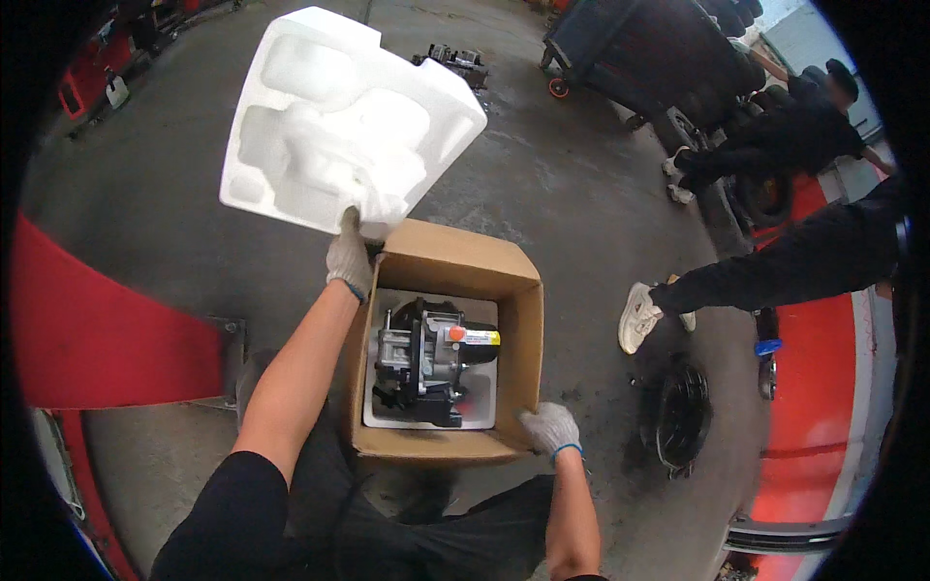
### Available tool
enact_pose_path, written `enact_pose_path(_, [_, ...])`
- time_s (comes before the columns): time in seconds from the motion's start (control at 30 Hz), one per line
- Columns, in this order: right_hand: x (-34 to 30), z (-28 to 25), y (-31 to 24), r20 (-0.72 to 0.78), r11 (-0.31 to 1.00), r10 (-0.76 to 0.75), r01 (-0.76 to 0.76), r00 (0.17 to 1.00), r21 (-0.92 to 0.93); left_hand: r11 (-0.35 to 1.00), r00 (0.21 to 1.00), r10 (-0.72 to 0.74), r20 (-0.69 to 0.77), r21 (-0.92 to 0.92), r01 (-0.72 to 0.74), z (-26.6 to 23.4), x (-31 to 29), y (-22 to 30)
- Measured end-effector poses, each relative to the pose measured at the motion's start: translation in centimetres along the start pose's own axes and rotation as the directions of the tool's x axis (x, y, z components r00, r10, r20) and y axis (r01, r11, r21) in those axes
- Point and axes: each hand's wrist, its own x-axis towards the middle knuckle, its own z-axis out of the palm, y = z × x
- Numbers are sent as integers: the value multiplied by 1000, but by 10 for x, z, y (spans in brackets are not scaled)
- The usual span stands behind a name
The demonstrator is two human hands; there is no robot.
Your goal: The person picks up a used car part from the floor, turns it over, and places it down. Then the person opens a cardboard box, removes the foam packaging, and lifts out a new car part.
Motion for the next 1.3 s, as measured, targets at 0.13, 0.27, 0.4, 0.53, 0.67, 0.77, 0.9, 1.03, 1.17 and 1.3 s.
enact_pose_path(0.13, [-17,-12,4,153,996,93,-94,984,-4,995,996,-71,58,-66,74,24,-11,-6])
enact_pose_path(0.27, [21,-35,-8,-283,986,-21,67,959,153,997,993,-18,118,-67,26,19,-14,14])
enact_pose_path(0.4, [58,-45,-45,-407,951,105,28,907,309,996,979,-5,203,-85,23,3,-19,38])
enact_pose_path(0.53, [77,-39,-46,-362,953,112,4,925,304,995,980,-11,200,-99,31,-35,-12,65])
enact_pose_path(0.67, [85,-44,-56,-419,932,105,58,902,357,999,998,-16,61,-49,19,-27,-33,74])
enact_pose_path(0.77, [95,-41,-48,-438,928,86,88,895,362,996,995,-76,70,-41,79,-25,-31,71])
enact_pose_path(0.9, [102,-37,-43,-431,925,85,90,899,369,996,996,-82,31,47,80,-34,-30,70])
enact_pose_path(1.03, [105,-38,-42,-436,911,49,139,899,388,992,998,-55,-18,111,57,-32,-26,73])
enact_pose_path(1.17, [99,-36,-43,-434,895,81,126,897,428,971,990,-141,1,195,138,-25,-22,73])
enact_pose_path(1.3, [93,-30,-43,-453,880,121,116,883,461,975,974,-200,103,117,188,-20,-28,70])
